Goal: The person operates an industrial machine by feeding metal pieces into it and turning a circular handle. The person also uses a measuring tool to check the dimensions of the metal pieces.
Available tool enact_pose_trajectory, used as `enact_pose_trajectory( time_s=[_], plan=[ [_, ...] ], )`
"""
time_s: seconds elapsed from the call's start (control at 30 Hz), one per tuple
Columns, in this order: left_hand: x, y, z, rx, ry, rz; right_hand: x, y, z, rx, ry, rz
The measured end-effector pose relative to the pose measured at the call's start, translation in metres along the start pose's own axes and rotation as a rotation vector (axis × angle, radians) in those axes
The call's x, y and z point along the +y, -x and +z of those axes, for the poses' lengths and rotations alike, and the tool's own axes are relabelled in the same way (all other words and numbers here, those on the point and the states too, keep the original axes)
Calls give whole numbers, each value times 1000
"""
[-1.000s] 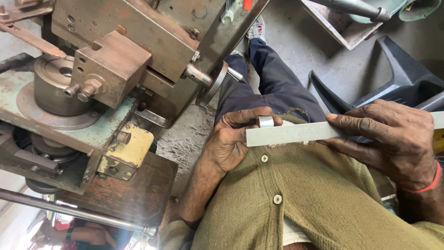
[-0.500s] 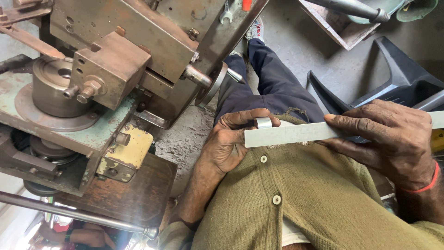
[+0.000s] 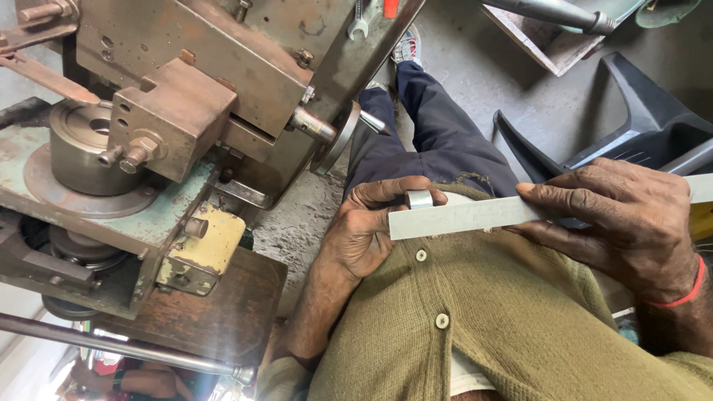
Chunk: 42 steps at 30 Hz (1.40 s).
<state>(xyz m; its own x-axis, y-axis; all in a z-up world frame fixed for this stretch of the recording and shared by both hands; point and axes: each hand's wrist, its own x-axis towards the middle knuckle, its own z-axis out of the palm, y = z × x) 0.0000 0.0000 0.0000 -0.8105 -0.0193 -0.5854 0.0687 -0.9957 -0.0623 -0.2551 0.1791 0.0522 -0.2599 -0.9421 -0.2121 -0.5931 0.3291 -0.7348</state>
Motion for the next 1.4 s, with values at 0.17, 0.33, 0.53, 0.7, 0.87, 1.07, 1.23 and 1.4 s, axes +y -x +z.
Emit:
enact_pose_trajectory(
  time_s=[0.17,0.33,0.53,0.7,0.87,1.07,1.23,1.4],
  plan=[
    [-1,0,-1,-7,-6,6,-2,0,0,-3,10,8],
    [-2,1,-3,-40,27,7,1,2,1,-15,-1,12],
    [-3,2,-4,-24,14,5,3,6,3,-21,-4,11],
    [-4,2,-5,-63,41,18,2,4,3,-30,20,11],
    [-4,2,-5,-54,27,23,-3,2,2,-41,-1,49],
    [-4,2,-5,-54,40,20,-5,1,2,-32,10,41],
    [-4,3,-5,-47,46,16,-5,0,1,-27,5,33],
    [-3,2,-4,-50,34,22,-5,-1,0,-35,-4,43]
  ],
)
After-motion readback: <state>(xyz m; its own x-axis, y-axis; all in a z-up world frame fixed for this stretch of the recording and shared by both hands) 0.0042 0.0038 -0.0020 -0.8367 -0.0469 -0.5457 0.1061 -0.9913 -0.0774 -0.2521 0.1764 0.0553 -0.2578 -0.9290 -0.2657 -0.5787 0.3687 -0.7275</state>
